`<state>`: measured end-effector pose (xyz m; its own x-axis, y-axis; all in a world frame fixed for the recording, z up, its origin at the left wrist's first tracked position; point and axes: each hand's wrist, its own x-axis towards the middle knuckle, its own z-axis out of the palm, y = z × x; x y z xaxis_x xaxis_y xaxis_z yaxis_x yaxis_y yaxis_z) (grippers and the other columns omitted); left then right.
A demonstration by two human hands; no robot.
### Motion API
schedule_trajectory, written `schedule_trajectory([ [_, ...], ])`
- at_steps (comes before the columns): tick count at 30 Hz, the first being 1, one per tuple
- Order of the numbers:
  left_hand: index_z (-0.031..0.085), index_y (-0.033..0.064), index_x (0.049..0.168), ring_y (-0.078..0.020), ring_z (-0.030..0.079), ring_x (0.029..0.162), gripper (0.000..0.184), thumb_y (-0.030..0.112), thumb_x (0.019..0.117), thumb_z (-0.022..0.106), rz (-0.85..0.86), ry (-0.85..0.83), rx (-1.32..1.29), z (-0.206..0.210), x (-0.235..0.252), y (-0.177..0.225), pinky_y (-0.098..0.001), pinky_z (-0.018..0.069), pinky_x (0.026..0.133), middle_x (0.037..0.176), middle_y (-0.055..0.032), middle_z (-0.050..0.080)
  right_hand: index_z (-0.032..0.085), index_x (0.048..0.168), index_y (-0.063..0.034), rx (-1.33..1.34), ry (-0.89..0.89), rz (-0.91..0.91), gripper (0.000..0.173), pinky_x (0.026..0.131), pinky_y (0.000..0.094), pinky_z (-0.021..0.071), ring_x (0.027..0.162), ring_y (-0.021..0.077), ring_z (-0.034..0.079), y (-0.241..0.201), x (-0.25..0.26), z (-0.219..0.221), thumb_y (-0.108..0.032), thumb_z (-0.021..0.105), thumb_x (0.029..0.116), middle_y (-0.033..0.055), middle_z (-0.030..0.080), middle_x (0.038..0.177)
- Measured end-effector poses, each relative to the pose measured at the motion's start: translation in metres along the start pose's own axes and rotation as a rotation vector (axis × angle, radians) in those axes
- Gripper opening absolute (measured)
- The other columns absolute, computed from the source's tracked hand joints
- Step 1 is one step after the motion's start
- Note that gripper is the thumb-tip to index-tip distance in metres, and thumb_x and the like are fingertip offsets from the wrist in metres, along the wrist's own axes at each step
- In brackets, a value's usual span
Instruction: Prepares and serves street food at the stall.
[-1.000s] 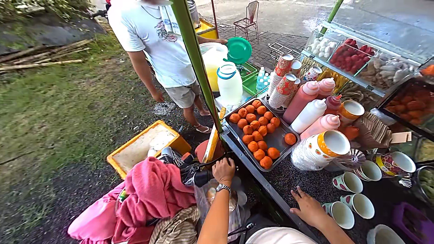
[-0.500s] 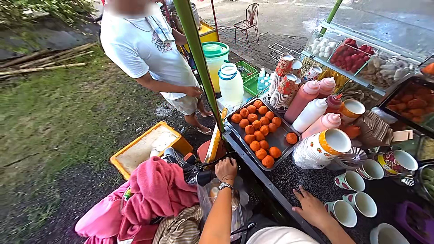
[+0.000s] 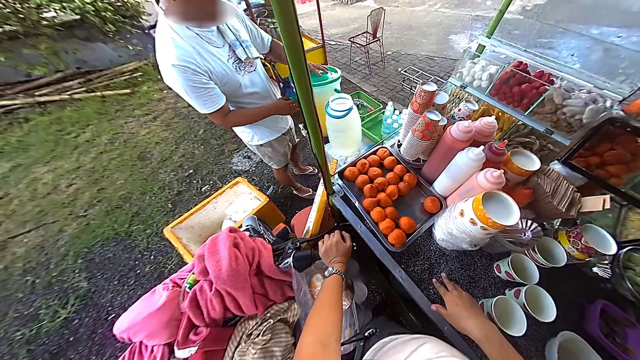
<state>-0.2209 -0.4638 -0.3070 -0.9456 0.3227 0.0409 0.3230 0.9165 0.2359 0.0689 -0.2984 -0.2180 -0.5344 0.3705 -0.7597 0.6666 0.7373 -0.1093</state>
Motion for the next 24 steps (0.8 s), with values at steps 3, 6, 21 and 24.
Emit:
schedule_trajectory([
  [3, 0.075, 0.0017, 0.103, -0.0314, 0.069, 0.111, 0.045, 0.035, 0.1029, 0.044, 0.009, 0.011, 0.003, 0.001, 0.0, -0.001, -0.0498, 0.0444, 0.101, 0.106, -0.015, 0.076, 0.027, 0.164, -0.009, -0.01, -0.008, 0.0, 0.075, 0.12, 0.0527, 0.0322, 0.154, 0.0398, 0.029, 0.0, 0.0, 0.0, -0.046, 0.056, 0.1047, 0.0201, 0.016, 0.171],
  [6, 0.075, 0.0017, 0.103, -0.0316, 0.068, 0.111, 0.046, 0.035, 0.1033, 0.043, 0.011, -0.001, 0.003, 0.0, 0.0, -0.001, -0.0494, 0.044, 0.102, 0.106, -0.015, 0.076, 0.027, 0.164, -0.0091, -0.028, -0.004, -0.007, 0.076, 0.12, 0.0525, 0.0332, 0.153, 0.04, 0.03, 0.0, 0.0, 0.001, -0.046, 0.057, 0.1046, 0.0205, 0.016, 0.171],
  [21, 0.052, -0.0073, 0.139, -0.0431, 0.052, 0.133, 0.046, 0.024, 0.1089, 0.039, 0.334, 0.028, -0.577, -0.124, 0.098, 0.1, -0.0572, 0.0358, 0.114, 0.136, -0.0291, 0.058, 0.023, 0.164, -0.0061, -0.073, -0.066, -0.028, 0.078, 0.118, 0.0542, 0.0352, 0.152, 0.0426, 0.03, 0.0, -0.001, -0.006, -0.044, 0.057, 0.1046, 0.0246, 0.013, 0.17],
  [24, 0.052, -0.0054, 0.14, -0.0397, 0.055, 0.129, 0.044, 0.023, 0.1074, 0.045, 0.222, -0.155, -0.713, -0.154, 0.168, 0.15, -0.0544, 0.0419, 0.11, 0.133, -0.0278, 0.06, 0.024, 0.164, -0.0059, -0.023, -0.04, -0.036, 0.079, 0.12, 0.0585, 0.0291, 0.154, 0.045, 0.025, -0.001, -0.004, -0.007, -0.04, 0.061, 0.1033, 0.0252, 0.013, 0.17],
])
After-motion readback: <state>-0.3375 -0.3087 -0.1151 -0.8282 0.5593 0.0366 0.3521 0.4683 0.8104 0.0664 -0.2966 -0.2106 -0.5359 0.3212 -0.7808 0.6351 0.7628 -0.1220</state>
